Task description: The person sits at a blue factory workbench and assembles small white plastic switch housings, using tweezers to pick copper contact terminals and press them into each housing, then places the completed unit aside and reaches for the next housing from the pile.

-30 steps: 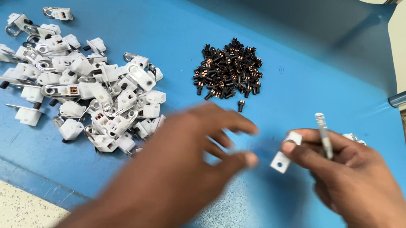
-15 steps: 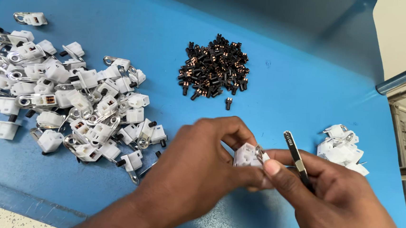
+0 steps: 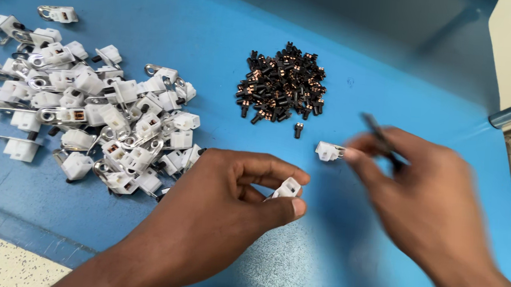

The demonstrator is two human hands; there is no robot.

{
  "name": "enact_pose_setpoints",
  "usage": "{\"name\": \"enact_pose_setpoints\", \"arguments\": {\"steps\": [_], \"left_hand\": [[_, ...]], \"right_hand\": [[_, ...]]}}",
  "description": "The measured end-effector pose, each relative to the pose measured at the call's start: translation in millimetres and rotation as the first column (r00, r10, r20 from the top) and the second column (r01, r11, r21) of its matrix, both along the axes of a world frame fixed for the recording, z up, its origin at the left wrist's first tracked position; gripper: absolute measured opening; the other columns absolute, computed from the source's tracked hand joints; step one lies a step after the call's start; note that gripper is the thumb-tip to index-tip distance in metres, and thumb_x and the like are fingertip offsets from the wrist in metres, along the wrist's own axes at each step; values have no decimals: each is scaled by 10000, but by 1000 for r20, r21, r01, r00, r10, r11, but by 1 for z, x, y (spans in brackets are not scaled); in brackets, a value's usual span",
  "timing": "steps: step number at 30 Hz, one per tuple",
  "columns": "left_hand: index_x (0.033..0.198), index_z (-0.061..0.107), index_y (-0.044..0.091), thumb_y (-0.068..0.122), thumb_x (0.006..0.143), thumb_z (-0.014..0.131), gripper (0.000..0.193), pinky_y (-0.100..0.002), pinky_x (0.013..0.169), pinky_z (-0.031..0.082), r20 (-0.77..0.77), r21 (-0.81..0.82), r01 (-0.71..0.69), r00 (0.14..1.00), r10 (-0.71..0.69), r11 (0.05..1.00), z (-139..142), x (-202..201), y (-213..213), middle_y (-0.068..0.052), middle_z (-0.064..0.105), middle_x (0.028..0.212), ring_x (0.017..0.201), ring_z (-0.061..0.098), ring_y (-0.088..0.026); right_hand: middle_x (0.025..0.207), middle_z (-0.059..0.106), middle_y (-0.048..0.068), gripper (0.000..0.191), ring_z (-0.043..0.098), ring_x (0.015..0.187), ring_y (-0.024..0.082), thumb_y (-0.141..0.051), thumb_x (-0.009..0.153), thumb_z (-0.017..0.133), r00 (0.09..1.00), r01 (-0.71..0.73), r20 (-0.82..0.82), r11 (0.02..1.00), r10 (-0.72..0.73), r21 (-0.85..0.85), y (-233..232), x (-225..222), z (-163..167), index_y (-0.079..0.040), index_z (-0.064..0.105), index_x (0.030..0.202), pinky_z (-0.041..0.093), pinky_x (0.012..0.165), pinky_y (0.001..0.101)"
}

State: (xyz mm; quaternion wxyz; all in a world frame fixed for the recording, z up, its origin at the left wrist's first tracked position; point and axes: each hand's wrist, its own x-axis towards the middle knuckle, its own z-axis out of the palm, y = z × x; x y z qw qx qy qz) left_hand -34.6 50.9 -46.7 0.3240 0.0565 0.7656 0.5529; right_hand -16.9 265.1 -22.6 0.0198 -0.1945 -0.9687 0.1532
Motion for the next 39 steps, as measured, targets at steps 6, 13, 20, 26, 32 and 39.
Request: {"name": "enact_pose_setpoints", "arguments": {"steps": [6, 13, 20, 26, 32, 39], "left_hand": [[1177, 812, 97, 278, 851, 785, 374, -276, 703, 581, -49, 154, -44, 997, 52, 987, -1, 8, -16, -41, 809, 847, 761, 632, -80], [1188, 770, 128, 304, 872, 765, 362, -263, 675, 577, -25, 28, -86, 996, 87, 996, 16, 4, -14, -12, 818, 750, 695, 688, -77], [1159, 823, 204, 415, 886, 773, 348, -348, 552, 482, -67, -178, -129, 991, 119, 975, 33, 1, -6, -48, 725, 639, 602, 530, -138], [1154, 839, 157, 399, 922, 755, 346, -260, 568, 532, -331, 93, -36, 941, 65, 995, 30, 10, -2, 52, 730, 727, 665, 637, -38], [1146, 860, 208, 350, 860, 775, 331, -313, 493, 454, -183, -2, -59, 981, 58, 998, 38, 25, -6, -7, 677, 593, 573, 488, -83], [1127, 867, 204, 322, 839, 792, 320, -308, 423, 381, -151, 9, -60, 987, 61, 998, 49, 48, 0, -1, 636, 554, 489, 437, -78]], "right_hand": [[827, 795, 120, 319, 757, 789, 289, -460, 928, 742, 977, -86, 202, 993, 68, 86, -35, -58, -15, -181, 769, 1081, 553, 745, 434], [856, 794, 29, 233, 723, 797, 200, -335, 849, 782, 978, -203, 11, 968, 207, -148, -39, -63, -15, -168, 822, 1006, 550, 754, 386], [561, 460, -21, 256, 309, 461, 82, -222, 828, 807, 997, -10, -61, 765, -38, -644, -14, 2, 19, -140, 813, 1070, 220, 391, 310], [543, 405, -56, 275, 289, 496, 55, -280, 828, 865, 957, -260, -224, 890, 185, -375, -3, 36, 12, -191, 805, 1081, 215, 383, 272], [883, 664, 13, 362, 366, 553, 45, -218, 940, 754, 863, -480, -405, 739, 301, -473, 12, 57, 6, -59, 731, 1264, 308, 442, 249], [1157, 687, 185, 225, 696, 1023, 245, -204, 1087, 516, 925, -355, -357, 623, 128, -697, 45, 83, 18, -35, 608, 1202, 568, 866, 398]]}}
